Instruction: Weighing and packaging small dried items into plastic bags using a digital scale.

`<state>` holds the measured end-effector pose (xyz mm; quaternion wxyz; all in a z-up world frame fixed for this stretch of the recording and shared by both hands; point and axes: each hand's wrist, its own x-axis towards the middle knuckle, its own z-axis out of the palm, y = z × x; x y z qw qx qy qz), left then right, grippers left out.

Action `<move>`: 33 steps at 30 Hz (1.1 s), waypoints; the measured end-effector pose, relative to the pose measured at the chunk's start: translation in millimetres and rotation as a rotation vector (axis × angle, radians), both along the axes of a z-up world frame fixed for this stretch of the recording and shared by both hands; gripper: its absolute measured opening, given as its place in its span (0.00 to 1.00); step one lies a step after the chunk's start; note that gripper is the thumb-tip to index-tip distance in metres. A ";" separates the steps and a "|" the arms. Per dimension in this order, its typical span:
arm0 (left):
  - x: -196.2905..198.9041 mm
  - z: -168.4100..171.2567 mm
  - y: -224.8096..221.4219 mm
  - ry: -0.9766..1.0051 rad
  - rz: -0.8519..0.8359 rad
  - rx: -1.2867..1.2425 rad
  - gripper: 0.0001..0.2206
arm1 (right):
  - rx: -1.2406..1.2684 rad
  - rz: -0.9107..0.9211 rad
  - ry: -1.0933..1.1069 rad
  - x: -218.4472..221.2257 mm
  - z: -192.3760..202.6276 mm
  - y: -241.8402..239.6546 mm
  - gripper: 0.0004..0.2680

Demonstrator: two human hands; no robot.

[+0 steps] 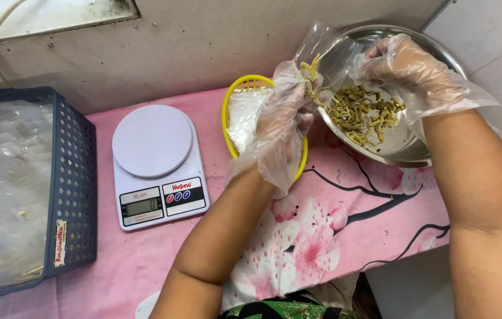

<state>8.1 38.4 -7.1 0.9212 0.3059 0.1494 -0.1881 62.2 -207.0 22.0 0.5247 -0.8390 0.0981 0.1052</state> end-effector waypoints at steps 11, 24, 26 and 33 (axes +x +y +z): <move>-15.2 27.2 11.1 -0.040 -0.018 -0.057 0.18 | -0.505 -0.153 0.259 -1.2 -0.6 68.3 0.05; -9.8 18.4 6.6 -0.028 -0.052 -0.075 0.15 | 1.422 -1.066 0.307 21.4 -95.8 -80.3 0.30; -16.6 27.1 9.6 0.029 -0.033 -0.036 0.15 | 0.121 -0.062 0.168 -22.3 -16.3 -5.6 0.07; -9.8 12.2 -2.3 0.034 -0.064 -0.053 0.17 | 0.001 -0.015 -0.189 -63.0 47.2 3.8 0.09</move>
